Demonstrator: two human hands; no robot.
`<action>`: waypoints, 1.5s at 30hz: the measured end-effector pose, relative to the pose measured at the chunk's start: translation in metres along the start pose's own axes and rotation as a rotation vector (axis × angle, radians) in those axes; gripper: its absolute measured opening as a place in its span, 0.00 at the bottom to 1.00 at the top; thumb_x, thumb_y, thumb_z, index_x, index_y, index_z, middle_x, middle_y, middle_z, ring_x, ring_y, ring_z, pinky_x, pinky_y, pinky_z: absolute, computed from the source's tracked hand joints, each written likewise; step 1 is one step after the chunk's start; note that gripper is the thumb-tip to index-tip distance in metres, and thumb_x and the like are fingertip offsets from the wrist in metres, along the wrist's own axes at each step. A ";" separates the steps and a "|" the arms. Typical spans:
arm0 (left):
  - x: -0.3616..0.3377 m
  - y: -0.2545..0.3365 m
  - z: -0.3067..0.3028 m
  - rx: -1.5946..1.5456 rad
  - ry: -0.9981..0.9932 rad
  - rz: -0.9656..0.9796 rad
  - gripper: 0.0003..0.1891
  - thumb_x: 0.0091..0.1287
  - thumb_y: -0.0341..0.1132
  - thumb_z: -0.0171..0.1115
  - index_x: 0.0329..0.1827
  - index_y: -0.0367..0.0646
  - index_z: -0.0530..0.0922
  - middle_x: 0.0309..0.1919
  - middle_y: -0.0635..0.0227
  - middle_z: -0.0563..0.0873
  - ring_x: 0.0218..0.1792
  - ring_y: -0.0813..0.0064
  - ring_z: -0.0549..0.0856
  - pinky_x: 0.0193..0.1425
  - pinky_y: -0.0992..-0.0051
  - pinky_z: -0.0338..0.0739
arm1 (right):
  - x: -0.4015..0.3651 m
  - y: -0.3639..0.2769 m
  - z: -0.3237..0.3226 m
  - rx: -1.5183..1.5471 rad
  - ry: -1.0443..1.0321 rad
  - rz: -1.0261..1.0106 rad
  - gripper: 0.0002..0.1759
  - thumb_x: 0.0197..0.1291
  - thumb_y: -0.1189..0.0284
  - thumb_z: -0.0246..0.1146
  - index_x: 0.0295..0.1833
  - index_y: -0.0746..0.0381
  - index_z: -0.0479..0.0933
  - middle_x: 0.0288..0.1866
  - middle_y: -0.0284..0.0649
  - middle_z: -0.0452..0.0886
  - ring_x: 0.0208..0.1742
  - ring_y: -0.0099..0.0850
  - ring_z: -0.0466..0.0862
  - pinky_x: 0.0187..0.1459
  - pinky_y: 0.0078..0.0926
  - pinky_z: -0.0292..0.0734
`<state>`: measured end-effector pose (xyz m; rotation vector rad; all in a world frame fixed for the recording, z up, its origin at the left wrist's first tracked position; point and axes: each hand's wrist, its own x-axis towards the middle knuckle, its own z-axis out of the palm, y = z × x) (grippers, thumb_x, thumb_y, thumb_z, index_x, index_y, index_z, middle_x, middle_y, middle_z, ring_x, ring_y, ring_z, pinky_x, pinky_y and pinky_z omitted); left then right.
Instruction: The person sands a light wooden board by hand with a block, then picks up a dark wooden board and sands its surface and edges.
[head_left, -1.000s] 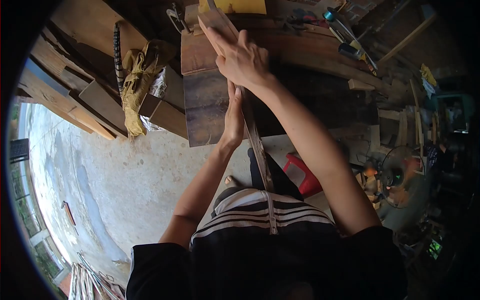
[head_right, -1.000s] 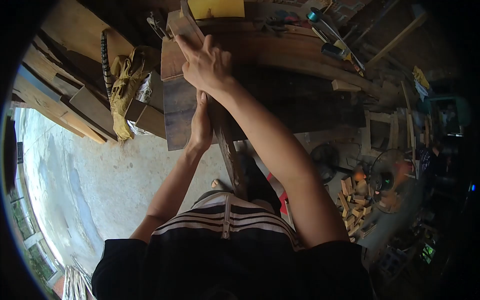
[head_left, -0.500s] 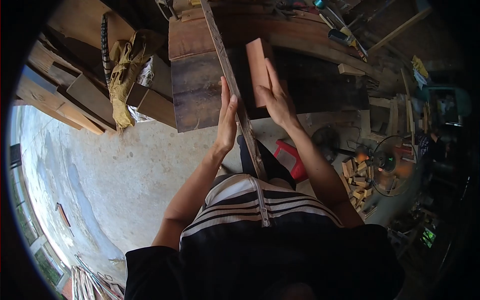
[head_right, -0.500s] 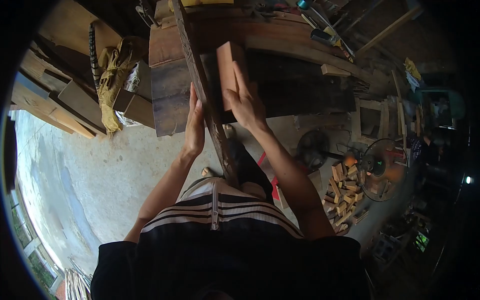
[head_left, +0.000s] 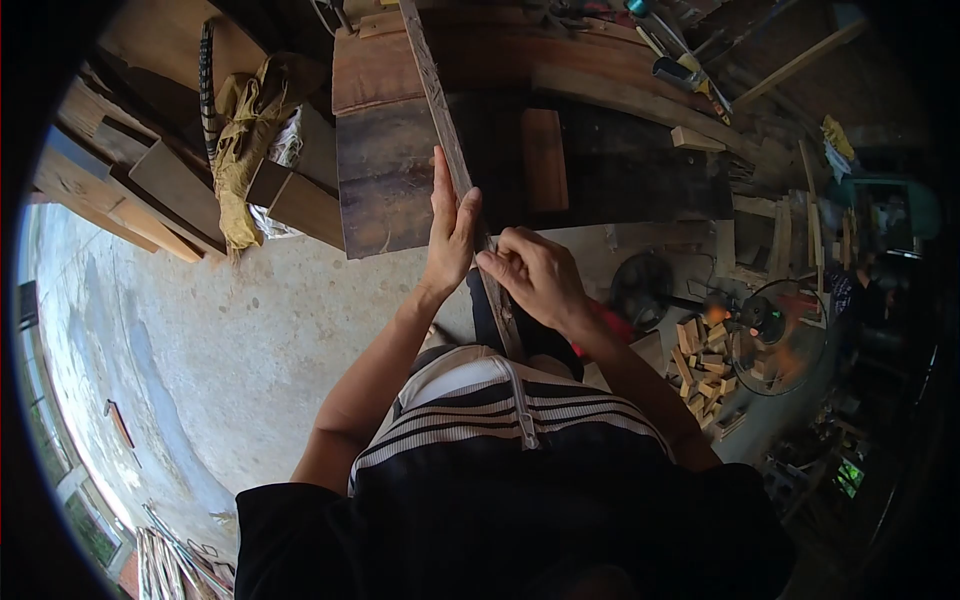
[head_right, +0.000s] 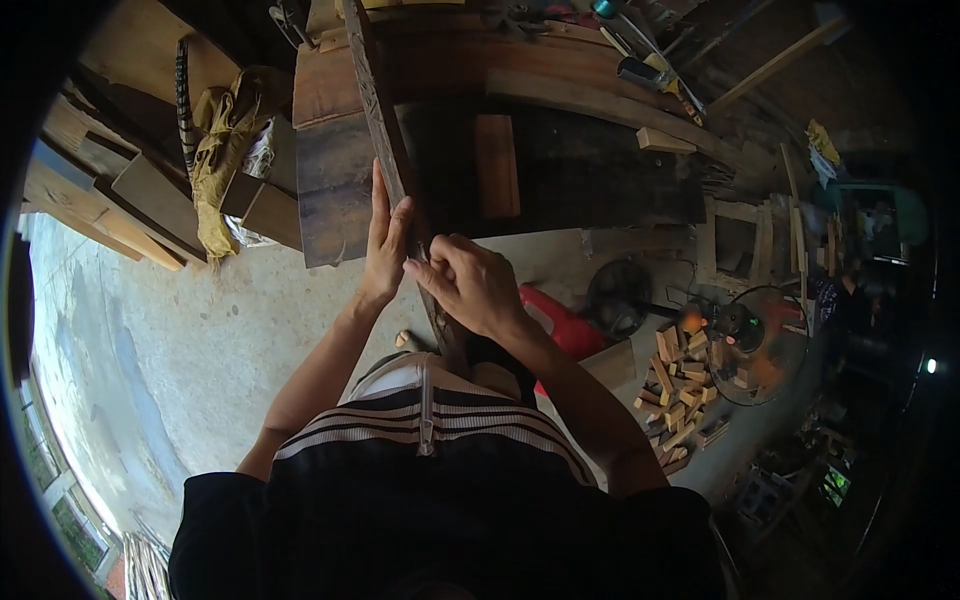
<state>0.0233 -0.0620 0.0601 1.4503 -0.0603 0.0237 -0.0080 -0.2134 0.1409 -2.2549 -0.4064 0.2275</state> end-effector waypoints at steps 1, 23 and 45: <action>0.000 -0.005 0.003 -0.005 -0.001 0.011 0.38 0.81 0.41 0.46 0.84 0.45 0.35 0.84 0.53 0.41 0.83 0.58 0.41 0.83 0.62 0.37 | -0.002 0.002 0.011 0.002 0.078 -0.037 0.20 0.73 0.60 0.60 0.34 0.64 0.68 0.24 0.44 0.71 0.23 0.38 0.76 0.30 0.35 0.70; 0.013 -0.006 0.037 0.275 0.180 0.147 0.35 0.80 0.45 0.42 0.84 0.40 0.44 0.83 0.51 0.48 0.83 0.54 0.48 0.83 0.59 0.38 | -0.072 0.013 0.026 -0.018 0.099 0.077 0.39 0.65 0.57 0.64 0.75 0.63 0.61 0.62 0.58 0.79 0.58 0.57 0.82 0.59 0.46 0.78; -0.189 -0.081 -0.077 0.083 0.014 -0.750 0.35 0.76 0.57 0.52 0.81 0.53 0.59 0.74 0.57 0.70 0.65 0.59 0.79 0.70 0.57 0.69 | -0.070 0.009 0.030 -0.104 0.096 0.297 0.38 0.61 0.61 0.64 0.76 0.56 0.62 0.57 0.58 0.82 0.57 0.57 0.82 0.57 0.48 0.78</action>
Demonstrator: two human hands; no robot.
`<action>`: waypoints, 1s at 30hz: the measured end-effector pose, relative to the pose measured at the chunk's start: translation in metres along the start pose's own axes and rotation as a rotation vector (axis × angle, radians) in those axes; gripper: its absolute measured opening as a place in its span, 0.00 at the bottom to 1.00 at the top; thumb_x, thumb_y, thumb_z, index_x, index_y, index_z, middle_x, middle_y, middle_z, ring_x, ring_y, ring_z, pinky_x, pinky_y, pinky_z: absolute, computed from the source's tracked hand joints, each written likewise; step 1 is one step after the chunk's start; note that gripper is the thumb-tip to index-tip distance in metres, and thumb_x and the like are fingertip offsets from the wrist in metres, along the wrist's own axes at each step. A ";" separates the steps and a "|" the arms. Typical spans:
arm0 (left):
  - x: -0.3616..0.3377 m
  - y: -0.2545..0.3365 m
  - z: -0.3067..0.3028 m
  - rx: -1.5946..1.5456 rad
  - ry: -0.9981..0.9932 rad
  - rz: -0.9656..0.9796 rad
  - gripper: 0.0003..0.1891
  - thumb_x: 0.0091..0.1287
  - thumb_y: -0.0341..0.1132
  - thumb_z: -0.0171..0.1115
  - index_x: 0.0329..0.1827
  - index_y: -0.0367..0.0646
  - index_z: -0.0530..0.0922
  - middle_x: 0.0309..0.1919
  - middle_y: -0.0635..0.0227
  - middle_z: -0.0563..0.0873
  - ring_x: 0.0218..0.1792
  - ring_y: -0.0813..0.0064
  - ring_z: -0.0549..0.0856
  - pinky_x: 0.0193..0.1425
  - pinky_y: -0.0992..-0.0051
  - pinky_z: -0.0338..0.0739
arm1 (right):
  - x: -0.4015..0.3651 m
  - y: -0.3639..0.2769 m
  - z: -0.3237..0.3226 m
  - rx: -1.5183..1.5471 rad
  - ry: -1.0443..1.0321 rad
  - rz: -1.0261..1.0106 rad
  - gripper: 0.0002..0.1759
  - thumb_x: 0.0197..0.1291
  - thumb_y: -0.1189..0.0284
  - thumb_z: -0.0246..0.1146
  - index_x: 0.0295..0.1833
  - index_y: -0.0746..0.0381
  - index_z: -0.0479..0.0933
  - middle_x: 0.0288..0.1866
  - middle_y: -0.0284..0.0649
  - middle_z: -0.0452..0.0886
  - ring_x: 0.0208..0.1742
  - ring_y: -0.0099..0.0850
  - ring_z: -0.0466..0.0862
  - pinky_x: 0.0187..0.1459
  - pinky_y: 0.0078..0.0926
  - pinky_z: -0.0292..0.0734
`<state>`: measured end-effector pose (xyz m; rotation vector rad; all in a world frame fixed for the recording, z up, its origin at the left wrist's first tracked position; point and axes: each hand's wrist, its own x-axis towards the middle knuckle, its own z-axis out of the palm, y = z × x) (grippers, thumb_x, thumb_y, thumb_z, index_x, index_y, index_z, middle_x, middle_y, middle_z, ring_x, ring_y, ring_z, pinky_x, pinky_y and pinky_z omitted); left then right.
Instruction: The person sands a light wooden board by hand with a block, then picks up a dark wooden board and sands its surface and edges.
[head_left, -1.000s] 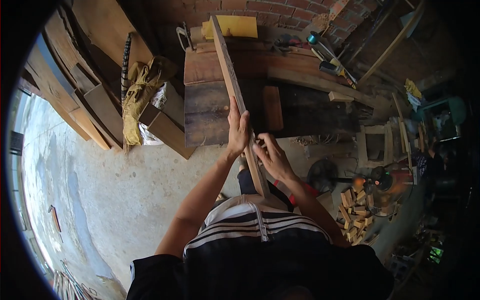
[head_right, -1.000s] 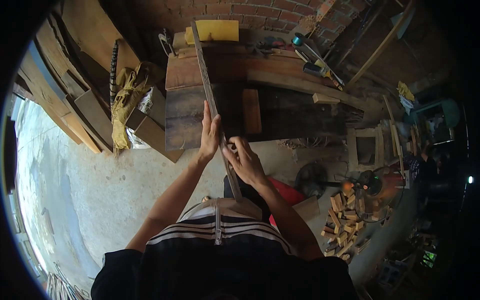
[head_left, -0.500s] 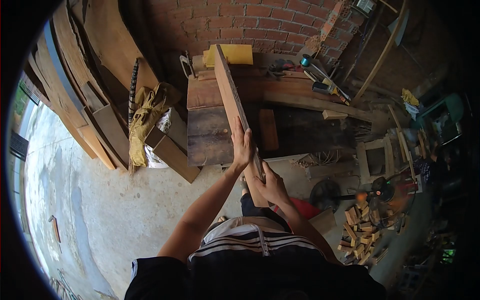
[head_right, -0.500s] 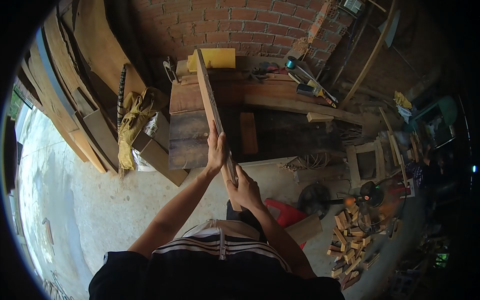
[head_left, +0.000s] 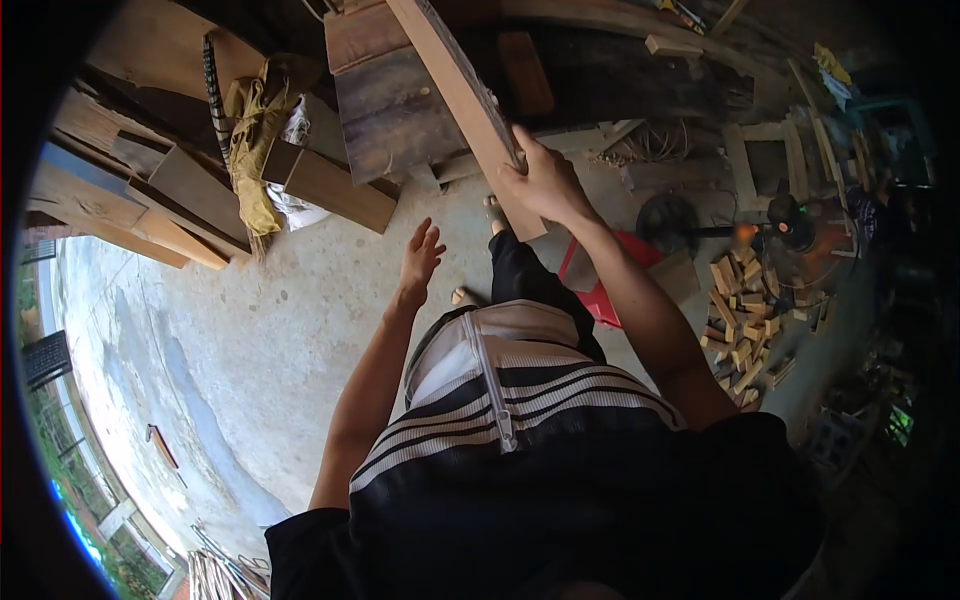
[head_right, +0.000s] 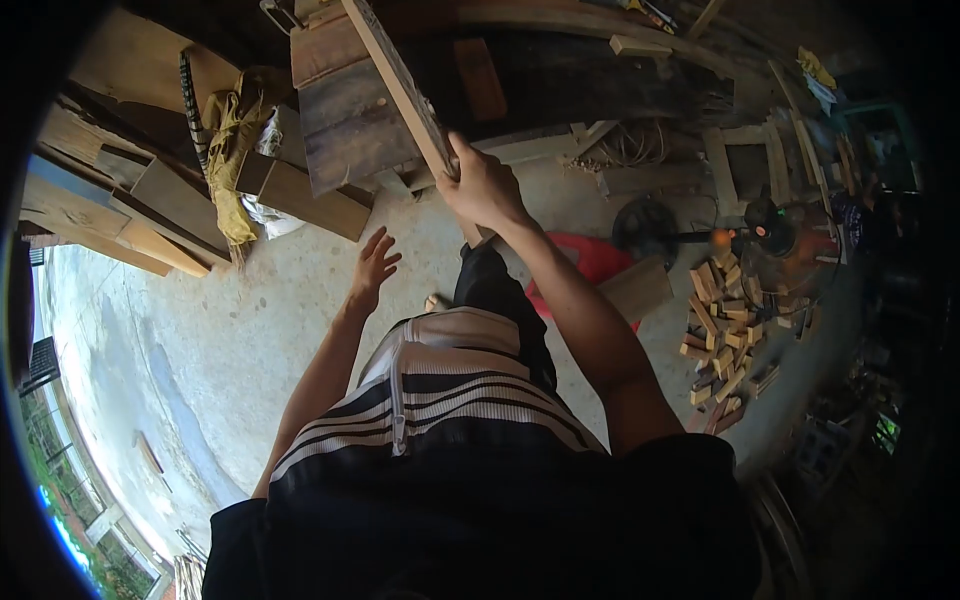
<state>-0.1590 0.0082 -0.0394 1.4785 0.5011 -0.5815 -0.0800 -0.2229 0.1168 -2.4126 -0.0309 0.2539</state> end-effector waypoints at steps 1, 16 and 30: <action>-0.007 -0.014 -0.007 0.000 -0.006 -0.010 0.35 0.76 0.57 0.52 0.81 0.53 0.59 0.74 0.57 0.70 0.65 0.59 0.79 0.70 0.57 0.69 | 0.001 0.003 0.004 -0.014 0.025 -0.017 0.38 0.60 0.61 0.64 0.76 0.56 0.63 0.56 0.58 0.83 0.56 0.57 0.82 0.56 0.48 0.78; -0.057 0.026 -0.043 -0.996 -0.555 0.023 0.36 0.74 0.57 0.57 0.76 0.43 0.64 0.69 0.60 0.76 0.66 0.63 0.79 0.69 0.60 0.76 | -0.080 0.002 0.047 1.256 -0.418 0.245 0.38 0.61 0.70 0.67 0.74 0.65 0.61 0.64 0.41 0.75 0.63 0.33 0.78 0.62 0.34 0.77; -0.002 -0.022 0.001 -0.427 -0.020 0.197 0.29 0.74 0.53 0.61 0.64 0.35 0.74 0.52 0.63 0.85 0.49 0.73 0.85 0.57 0.70 0.81 | -0.049 0.098 0.144 0.745 0.035 0.467 0.35 0.65 0.46 0.65 0.66 0.64 0.77 0.62 0.41 0.82 0.63 0.33 0.80 0.61 0.34 0.74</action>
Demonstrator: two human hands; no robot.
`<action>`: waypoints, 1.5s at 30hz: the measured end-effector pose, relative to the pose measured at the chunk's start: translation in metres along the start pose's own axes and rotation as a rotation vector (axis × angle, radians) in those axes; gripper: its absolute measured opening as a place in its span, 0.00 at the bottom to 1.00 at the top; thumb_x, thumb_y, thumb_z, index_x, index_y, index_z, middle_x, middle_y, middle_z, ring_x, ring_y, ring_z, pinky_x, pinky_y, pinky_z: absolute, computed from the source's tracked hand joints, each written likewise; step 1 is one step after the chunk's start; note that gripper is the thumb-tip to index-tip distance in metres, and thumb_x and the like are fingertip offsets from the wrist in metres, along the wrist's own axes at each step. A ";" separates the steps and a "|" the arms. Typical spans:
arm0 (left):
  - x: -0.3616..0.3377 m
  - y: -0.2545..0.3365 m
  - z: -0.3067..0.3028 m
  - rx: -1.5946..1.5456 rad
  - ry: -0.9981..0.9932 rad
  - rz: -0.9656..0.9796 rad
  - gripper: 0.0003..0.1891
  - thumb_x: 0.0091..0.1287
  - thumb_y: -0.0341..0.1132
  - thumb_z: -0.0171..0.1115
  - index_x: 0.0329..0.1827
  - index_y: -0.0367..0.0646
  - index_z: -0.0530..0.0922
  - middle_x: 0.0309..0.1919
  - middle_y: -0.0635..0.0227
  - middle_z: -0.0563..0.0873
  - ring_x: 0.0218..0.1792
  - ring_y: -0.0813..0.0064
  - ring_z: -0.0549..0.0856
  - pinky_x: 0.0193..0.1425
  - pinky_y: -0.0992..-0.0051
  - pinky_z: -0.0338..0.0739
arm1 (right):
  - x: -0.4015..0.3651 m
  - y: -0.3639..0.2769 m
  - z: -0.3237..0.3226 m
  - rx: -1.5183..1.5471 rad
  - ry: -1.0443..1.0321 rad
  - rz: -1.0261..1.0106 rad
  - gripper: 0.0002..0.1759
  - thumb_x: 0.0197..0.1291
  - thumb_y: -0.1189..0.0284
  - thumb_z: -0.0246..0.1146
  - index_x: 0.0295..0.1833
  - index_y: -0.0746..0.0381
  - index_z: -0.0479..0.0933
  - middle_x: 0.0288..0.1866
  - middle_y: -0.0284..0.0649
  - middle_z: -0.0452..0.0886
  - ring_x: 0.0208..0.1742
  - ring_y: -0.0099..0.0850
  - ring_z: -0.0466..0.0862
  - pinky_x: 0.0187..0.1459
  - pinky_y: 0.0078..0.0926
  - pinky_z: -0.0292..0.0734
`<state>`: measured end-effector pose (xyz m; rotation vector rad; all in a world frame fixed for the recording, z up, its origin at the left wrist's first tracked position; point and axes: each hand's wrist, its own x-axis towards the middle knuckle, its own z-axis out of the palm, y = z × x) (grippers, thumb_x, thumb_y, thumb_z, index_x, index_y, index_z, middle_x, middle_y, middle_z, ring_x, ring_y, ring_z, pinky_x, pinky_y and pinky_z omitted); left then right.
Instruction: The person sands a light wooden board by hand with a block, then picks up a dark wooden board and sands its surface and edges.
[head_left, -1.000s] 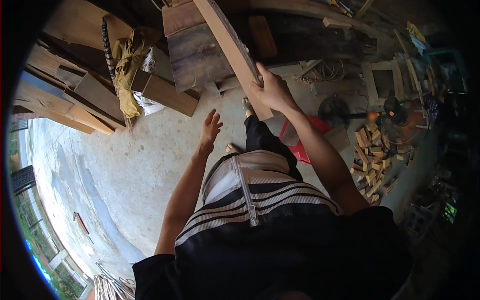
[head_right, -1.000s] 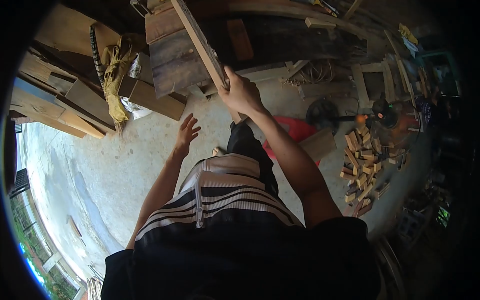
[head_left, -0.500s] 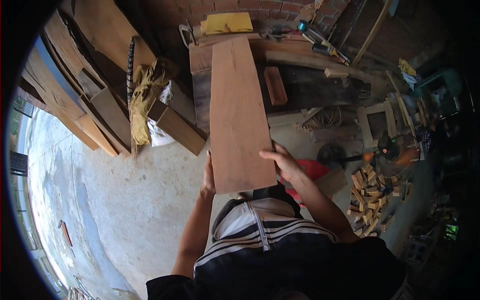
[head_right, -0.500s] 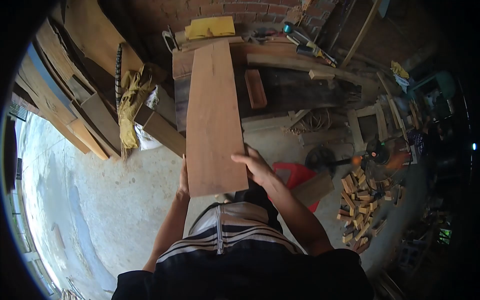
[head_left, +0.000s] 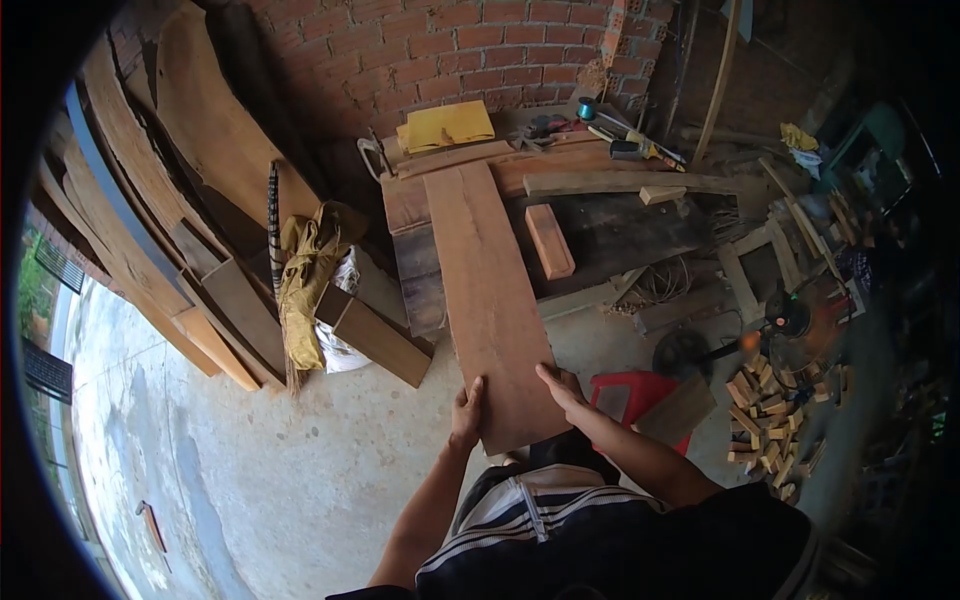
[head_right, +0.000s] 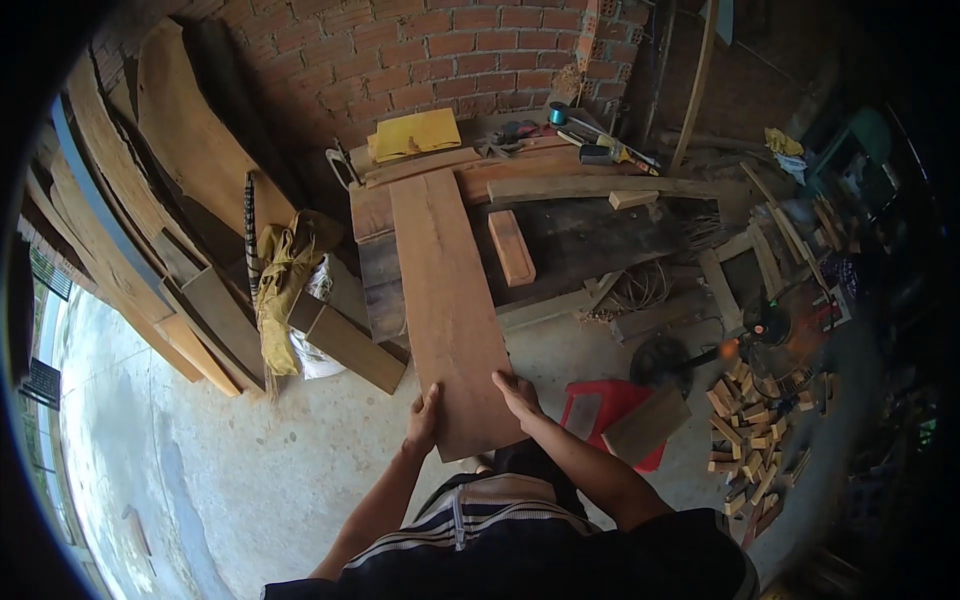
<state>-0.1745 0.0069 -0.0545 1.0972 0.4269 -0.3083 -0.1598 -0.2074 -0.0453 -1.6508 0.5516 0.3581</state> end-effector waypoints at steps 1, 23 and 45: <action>0.008 0.005 0.005 -0.012 -0.007 0.003 0.29 0.74 0.52 0.62 0.63 0.35 0.75 0.52 0.63 0.85 0.50 0.73 0.84 0.58 0.70 0.80 | 0.005 -0.006 -0.004 -0.021 -0.009 -0.044 0.39 0.64 0.44 0.65 0.66 0.65 0.76 0.62 0.45 0.82 0.64 0.36 0.80 0.61 0.35 0.75; 0.028 -0.003 0.043 0.171 -0.072 -0.212 0.32 0.76 0.58 0.56 0.65 0.34 0.75 0.54 0.62 0.85 0.54 0.73 0.83 0.58 0.72 0.78 | 0.053 -0.011 -0.067 -0.557 -0.007 -0.078 0.40 0.66 0.35 0.54 0.63 0.60 0.78 0.59 0.55 0.83 0.63 0.54 0.80 0.60 0.46 0.76; 0.034 -0.008 0.031 0.565 -0.123 0.119 0.35 0.80 0.57 0.43 0.71 0.30 0.66 0.60 0.43 0.81 0.63 0.57 0.80 0.68 0.66 0.71 | 0.211 -0.179 -0.039 -1.180 0.231 -0.386 0.51 0.63 0.51 0.61 0.85 0.42 0.38 0.70 0.55 0.65 0.67 0.57 0.71 0.64 0.55 0.74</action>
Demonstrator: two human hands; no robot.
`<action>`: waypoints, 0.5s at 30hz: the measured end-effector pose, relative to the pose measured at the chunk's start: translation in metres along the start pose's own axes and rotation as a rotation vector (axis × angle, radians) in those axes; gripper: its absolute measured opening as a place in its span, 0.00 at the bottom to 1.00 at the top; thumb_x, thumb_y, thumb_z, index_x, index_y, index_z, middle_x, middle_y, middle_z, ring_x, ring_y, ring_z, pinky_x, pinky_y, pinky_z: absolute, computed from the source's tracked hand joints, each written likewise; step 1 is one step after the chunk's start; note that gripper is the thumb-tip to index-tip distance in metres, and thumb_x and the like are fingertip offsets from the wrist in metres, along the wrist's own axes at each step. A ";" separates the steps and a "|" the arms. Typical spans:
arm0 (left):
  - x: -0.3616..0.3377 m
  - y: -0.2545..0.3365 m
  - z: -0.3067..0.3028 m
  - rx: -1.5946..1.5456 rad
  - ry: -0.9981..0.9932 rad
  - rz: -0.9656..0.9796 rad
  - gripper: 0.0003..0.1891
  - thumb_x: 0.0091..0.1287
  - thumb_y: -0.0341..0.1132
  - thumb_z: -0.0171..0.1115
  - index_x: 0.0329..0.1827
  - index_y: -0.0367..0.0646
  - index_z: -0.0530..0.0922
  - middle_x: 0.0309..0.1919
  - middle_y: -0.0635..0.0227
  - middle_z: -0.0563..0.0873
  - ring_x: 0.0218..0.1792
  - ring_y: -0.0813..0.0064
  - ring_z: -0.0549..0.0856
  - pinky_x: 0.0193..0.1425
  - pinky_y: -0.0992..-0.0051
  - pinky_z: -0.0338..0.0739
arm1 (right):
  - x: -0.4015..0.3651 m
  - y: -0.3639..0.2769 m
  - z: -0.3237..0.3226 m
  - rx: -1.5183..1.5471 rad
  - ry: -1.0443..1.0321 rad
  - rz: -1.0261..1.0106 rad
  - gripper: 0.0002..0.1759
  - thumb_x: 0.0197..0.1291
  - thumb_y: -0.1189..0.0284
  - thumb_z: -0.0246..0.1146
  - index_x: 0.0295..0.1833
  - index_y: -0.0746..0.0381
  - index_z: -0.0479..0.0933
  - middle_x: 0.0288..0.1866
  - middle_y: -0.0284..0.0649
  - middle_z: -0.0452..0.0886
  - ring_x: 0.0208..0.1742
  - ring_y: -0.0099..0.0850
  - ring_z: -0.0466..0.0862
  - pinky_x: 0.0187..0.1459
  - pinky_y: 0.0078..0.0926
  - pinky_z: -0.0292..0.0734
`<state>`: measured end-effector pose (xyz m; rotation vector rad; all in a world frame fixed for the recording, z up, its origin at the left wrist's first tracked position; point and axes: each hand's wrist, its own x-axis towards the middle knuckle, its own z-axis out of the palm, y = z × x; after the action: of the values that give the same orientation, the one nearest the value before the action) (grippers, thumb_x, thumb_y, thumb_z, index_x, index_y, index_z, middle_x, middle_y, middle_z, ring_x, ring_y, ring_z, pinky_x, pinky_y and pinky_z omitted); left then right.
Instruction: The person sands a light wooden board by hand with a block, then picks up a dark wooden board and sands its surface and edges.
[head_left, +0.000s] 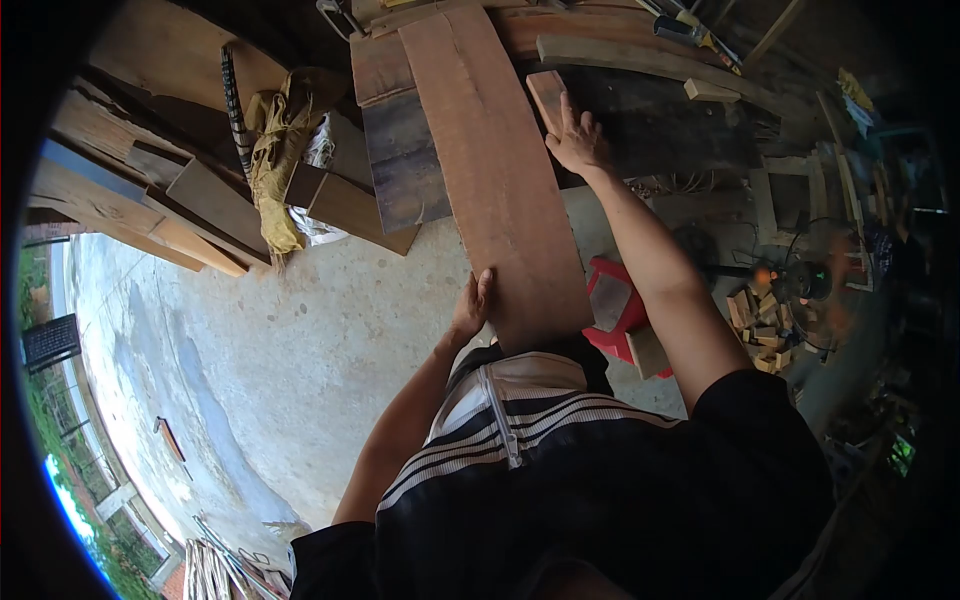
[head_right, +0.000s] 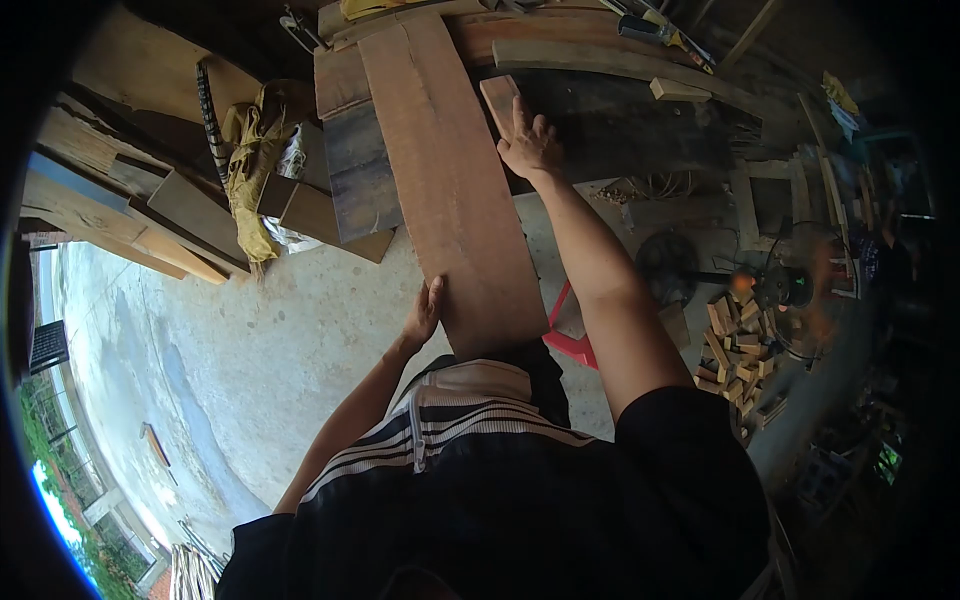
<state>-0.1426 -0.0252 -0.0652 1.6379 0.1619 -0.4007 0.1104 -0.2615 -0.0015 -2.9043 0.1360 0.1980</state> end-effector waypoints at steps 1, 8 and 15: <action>0.003 -0.007 -0.002 -0.014 -0.034 0.032 0.35 0.80 0.58 0.43 0.71 0.30 0.66 0.61 0.43 0.81 0.64 0.58 0.79 0.69 0.66 0.70 | 0.001 0.000 0.001 0.004 0.008 -0.009 0.51 0.63 0.51 0.61 0.85 0.42 0.38 0.70 0.55 0.65 0.67 0.57 0.71 0.64 0.55 0.74; -0.002 0.015 -0.005 -0.046 -0.064 0.006 0.36 0.80 0.59 0.43 0.71 0.31 0.67 0.62 0.47 0.80 0.66 0.59 0.78 0.71 0.67 0.68 | -0.006 0.000 -0.002 -0.022 -0.028 0.029 0.52 0.63 0.51 0.61 0.84 0.39 0.36 0.69 0.56 0.65 0.67 0.58 0.72 0.62 0.54 0.76; -0.004 0.005 -0.015 0.060 -0.033 -0.055 0.34 0.76 0.62 0.50 0.59 0.32 0.74 0.35 0.52 0.85 0.30 0.63 0.86 0.35 0.66 0.81 | -0.006 0.004 0.000 -0.010 -0.061 0.020 0.54 0.63 0.50 0.61 0.84 0.39 0.32 0.69 0.59 0.64 0.68 0.60 0.71 0.63 0.57 0.74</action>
<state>-0.1421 -0.0106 -0.0587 1.6881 0.1721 -0.4780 0.1039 -0.2646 -0.0010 -2.9039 0.1536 0.2914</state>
